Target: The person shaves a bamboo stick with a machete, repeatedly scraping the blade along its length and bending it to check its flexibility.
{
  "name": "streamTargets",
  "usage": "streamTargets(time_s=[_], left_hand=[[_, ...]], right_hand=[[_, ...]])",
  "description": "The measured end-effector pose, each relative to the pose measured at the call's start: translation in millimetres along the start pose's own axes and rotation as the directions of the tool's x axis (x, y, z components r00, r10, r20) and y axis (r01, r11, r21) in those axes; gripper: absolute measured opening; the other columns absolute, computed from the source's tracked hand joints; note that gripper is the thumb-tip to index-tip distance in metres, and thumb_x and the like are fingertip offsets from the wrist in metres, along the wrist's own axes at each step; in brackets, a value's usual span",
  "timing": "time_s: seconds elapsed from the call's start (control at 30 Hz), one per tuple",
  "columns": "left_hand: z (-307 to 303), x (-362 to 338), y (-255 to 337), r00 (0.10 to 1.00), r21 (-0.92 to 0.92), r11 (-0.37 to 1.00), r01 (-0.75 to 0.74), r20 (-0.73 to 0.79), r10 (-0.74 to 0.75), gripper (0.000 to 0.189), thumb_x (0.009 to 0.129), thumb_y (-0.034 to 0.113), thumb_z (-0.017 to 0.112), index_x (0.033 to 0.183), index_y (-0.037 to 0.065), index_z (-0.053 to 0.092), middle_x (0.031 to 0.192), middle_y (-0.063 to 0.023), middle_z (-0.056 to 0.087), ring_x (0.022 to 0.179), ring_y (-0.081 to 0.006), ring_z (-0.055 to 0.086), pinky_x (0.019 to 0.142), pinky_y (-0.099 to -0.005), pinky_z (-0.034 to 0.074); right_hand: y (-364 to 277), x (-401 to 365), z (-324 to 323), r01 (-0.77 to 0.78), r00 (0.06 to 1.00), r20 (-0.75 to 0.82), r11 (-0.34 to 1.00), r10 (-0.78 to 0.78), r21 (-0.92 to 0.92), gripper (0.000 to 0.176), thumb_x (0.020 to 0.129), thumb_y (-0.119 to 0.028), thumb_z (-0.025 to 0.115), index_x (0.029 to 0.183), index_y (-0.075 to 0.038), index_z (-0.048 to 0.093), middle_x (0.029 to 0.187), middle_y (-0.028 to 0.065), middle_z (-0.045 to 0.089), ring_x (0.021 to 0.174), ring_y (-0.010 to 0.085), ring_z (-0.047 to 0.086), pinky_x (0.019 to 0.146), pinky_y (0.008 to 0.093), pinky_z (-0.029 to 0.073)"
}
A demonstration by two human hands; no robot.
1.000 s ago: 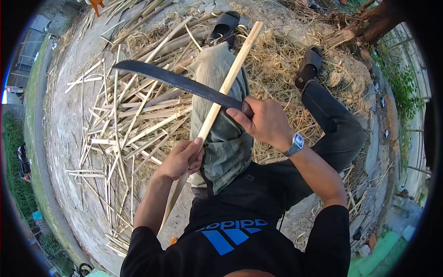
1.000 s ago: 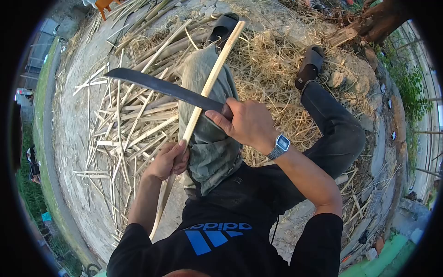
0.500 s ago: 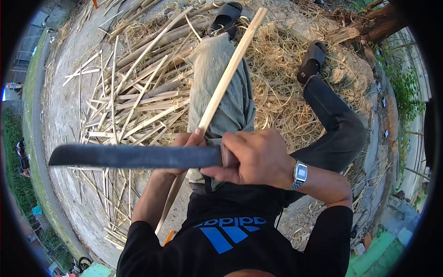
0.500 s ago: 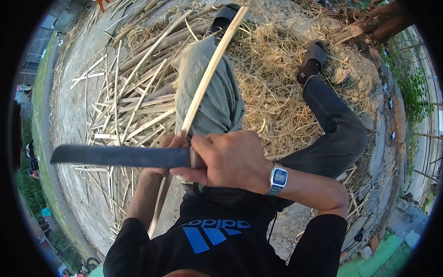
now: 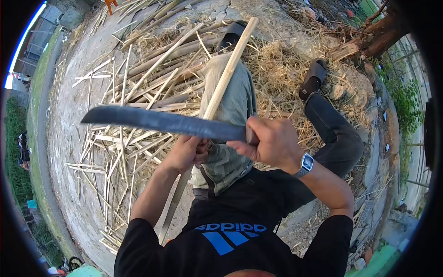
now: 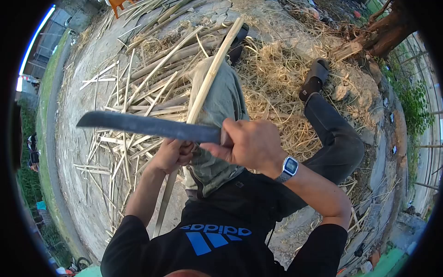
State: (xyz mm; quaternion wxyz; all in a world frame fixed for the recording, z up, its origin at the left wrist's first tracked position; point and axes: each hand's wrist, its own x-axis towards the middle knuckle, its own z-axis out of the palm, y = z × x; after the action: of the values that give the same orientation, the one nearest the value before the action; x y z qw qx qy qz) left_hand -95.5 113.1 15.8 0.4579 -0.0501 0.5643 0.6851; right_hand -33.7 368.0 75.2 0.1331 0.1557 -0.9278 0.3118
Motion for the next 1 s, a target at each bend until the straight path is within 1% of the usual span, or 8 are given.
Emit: streamTargets(time_s=[0.23,0.3,0.57,0.6,0.63,0.73,0.8,1.0], left_hand=[[10,-1,-5,0.976,0.366,0.921,-0.131,-0.116,0.185,0.055,0.111,0.049,0.042,0.078,0.007,0.054,0.060,0.0054,0.043,0.050,-0.0048,0.042,0.045,-0.0242,0.035],[16,-19,0,0.993,0.333,0.940,-0.069,-0.071,0.097,0.052,0.113,0.042,0.038,0.079,0.005,0.052,0.060,0.0040,0.043,0.049,-0.0067,0.040,0.045,-0.0257,0.036],[30,-9,-3,0.981,0.349,0.924,-0.155,-0.054,0.184,0.046,0.113,0.041,0.039,0.088,0.004,0.052,0.065,0.0027,0.045,0.050,-0.0061,0.042,0.044,-0.0255,0.038],[25,-10,-4,0.810,0.772,0.420,-0.477,0.201,0.551,0.048,0.112,0.043,0.041,0.087,0.004,0.053,0.066,0.0007,0.052,0.052,-0.0061,0.049,0.045,-0.0248,0.040],[25,-8,-4,0.966,0.334,0.909,-0.250,0.022,0.258,0.050,0.112,0.044,0.042,0.085,0.004,0.054,0.068,-0.0017,0.057,0.053,-0.0064,0.054,0.046,-0.0236,0.041],[28,-19,6,0.976,0.364,0.912,-0.188,-0.034,0.214,0.048,0.113,0.043,0.038,0.086,0.006,0.050,0.063,0.0033,0.044,0.048,-0.0061,0.041,0.044,-0.0243,0.037],[28,-21,8,0.998,0.209,0.977,-0.038,-0.046,0.049,0.044,0.114,0.040,0.035,0.089,0.006,0.047,0.064,0.0061,0.032,0.049,-0.0059,0.031,0.043,-0.0252,0.033],[26,-14,3,0.992,0.260,0.964,-0.058,-0.097,0.086,0.043,0.114,0.040,0.037,0.090,0.006,0.048,0.064,0.0055,0.034,0.050,-0.0057,0.035,0.045,-0.0250,0.034]], right_hand=[[-10,2,-14,0.205,0.977,0.049,0.977,-0.208,0.049,0.064,0.088,-0.066,0.071,0.066,-0.008,0.051,0.049,0.0039,0.049,0.042,0.0236,0.056,0.041,0.0355,0.045],[73,19,-14,-0.383,0.899,0.127,0.892,0.420,-0.240,0.066,0.093,-0.063,0.066,0.065,-0.006,0.052,0.048,0.0073,0.047,0.042,0.0277,0.056,0.042,0.0372,0.044],[5,3,-13,0.029,0.999,0.026,0.999,-0.028,-0.046,0.062,0.092,-0.062,0.069,0.070,-0.006,0.053,0.050,0.0082,0.047,0.044,0.0285,0.056,0.045,0.0377,0.044],[-1,-1,-13,0.026,0.999,0.032,0.999,-0.025,-0.039,0.062,0.092,-0.062,0.069,0.070,-0.006,0.053,0.050,0.0082,0.047,0.044,0.0285,0.056,0.045,0.0377,0.044],[-5,-2,-12,0.117,0.993,0.034,0.990,-0.115,-0.074,0.061,0.090,-0.062,0.071,0.071,-0.006,0.053,0.051,0.0080,0.048,0.044,0.0277,0.055,0.044,0.0380,0.044],[54,-4,0,0.101,0.993,0.079,0.979,-0.088,-0.176,0.060,0.091,-0.064,0.068,0.070,-0.009,0.057,0.055,0.0052,0.057,0.043,0.0244,0.060,0.043,0.0371,0.047],[105,22,-10,-0.326,0.939,0.002,0.896,0.343,-0.302,0.059,0.094,-0.061,0.067,0.069,-0.009,0.055,0.052,0.0047,0.055,0.043,0.0255,0.058,0.042,0.0372,0.046],[34,6,-15,-0.025,0.999,-0.026,0.995,0.022,-0.093,0.059,0.092,-0.059,0.071,0.067,-0.009,0.050,0.051,0.0032,0.049,0.041,0.0237,0.055,0.041,0.0344,0.045]])
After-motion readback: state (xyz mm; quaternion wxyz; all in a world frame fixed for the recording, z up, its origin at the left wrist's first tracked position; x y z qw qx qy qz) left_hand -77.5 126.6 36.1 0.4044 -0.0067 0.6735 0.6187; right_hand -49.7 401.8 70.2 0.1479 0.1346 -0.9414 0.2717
